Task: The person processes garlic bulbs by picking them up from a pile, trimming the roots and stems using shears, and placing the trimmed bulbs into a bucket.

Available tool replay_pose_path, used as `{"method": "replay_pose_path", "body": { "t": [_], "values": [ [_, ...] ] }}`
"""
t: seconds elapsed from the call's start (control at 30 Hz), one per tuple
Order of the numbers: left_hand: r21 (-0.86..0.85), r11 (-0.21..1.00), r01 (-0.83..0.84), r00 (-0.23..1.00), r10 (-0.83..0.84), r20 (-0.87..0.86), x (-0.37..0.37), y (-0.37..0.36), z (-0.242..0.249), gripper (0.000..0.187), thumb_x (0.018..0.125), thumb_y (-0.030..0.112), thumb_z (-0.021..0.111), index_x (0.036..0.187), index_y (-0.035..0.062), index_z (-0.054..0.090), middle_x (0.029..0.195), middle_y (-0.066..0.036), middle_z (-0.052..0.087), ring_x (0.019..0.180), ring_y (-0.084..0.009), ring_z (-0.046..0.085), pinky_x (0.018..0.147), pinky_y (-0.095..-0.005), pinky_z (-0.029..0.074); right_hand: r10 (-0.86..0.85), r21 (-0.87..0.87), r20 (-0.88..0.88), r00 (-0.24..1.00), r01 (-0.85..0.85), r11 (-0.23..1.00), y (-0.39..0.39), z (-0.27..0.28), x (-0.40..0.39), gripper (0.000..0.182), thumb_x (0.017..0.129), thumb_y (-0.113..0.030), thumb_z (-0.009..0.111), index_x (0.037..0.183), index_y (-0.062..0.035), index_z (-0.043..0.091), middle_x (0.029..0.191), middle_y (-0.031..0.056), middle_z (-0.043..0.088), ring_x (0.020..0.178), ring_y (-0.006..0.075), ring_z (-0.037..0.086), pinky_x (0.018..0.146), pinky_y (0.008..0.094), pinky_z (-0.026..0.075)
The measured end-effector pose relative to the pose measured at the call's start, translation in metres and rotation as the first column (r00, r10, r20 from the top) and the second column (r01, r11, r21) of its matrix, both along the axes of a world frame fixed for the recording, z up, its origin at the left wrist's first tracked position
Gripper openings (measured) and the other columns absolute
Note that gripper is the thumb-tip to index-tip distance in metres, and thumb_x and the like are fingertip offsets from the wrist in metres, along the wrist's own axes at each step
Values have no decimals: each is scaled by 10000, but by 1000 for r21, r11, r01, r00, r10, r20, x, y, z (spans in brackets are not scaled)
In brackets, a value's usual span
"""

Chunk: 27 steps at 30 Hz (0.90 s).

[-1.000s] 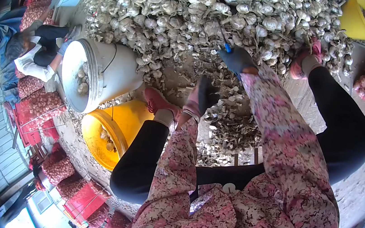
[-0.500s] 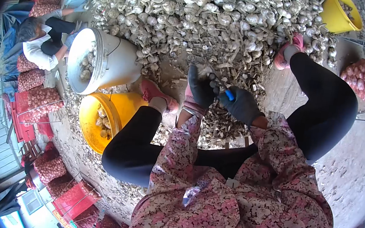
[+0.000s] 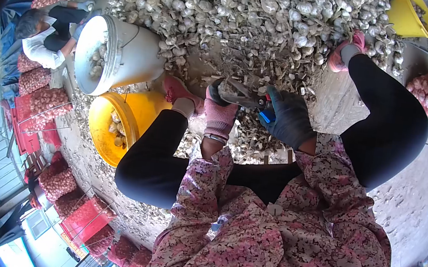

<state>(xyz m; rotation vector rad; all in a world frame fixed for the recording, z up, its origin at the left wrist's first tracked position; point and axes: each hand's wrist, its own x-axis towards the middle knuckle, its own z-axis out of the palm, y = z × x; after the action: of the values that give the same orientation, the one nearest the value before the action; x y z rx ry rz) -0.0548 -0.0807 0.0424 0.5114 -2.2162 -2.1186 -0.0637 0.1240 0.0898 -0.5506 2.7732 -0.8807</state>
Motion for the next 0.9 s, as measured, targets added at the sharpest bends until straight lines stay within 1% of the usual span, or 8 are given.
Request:
{"method": "replay_pose_path", "body": {
  "t": [0.1,0.17,0.27,0.33,0.43,0.67,0.83,0.9],
  "values": [
    [-123,992,37,994,-24,110,-1,2,1,650,680,-61,730,1246,39,427,1168,-93,535,1078,-185,562,923,-306,487,23,133,55,998,-30,991,-5,-5,-2,705,710,-332,757,1269,-12,471,966,141,590,902,316,578,798,444,439],
    [-6,1000,10,995,-9,103,-2,4,4,643,670,-36,739,1236,34,441,1146,-96,538,1066,-196,566,920,-311,481,20,217,194,981,-63,974,-10,-5,-6,736,718,-356,748,1287,7,454,994,156,586,914,326,576,811,449,441],
    [-192,981,10,1000,-5,23,-1,-3,-10,614,651,55,780,1189,24,487,1105,-127,552,1015,-250,587,887,-342,487,42,178,193,980,-77,981,-13,-6,-4,769,728,-380,738,1303,25,428,988,178,582,913,339,582,829,446,446],
    [-510,857,73,997,-56,48,0,-5,-2,593,636,152,802,1141,12,525,1065,-166,562,970,-308,597,849,-388,487,53,142,204,978,-83,986,-15,-8,1,788,734,-392,732,1315,33,409,1001,195,576,921,349,584,834,448,451],
    [-679,721,136,991,-100,93,2,-4,13,590,632,197,804,1122,0,540,1055,-188,568,960,-339,596,830,-415,486,82,62,302,950,-106,992,-18,-10,4,810,740,-392,733,1330,30,373,1045,245,561,946,381,591,832,458,470],
    [-480,864,154,988,-143,59,12,-3,5,598,631,178,814,1124,-14,537,1023,-169,579,937,-296,615,809,-377,499,125,24,214,969,-133,991,-12,-32,13,649,767,-302,711,1280,-28,422,861,196,632,811,375,633,753,463,508],
    [-450,856,256,934,-339,-113,13,19,21,614,638,99,824,1168,19,524,1057,-116,581,946,-207,597,837,-314,494,37,205,470,882,-150,967,5,-68,2,301,849,-291,599,986,-23,617,777,228,644,748,371,652,696,476,510],
    [-141,971,196,972,-211,-107,11,20,23,582,687,30,782,1205,38,517,1108,-90,589,994,-191,592,852,-300,502,-61,185,475,878,-32,982,12,-93,13,323,856,-333,590,952,-26,626,794,228,649,770,377,652,704,474,511]
  ]
}}
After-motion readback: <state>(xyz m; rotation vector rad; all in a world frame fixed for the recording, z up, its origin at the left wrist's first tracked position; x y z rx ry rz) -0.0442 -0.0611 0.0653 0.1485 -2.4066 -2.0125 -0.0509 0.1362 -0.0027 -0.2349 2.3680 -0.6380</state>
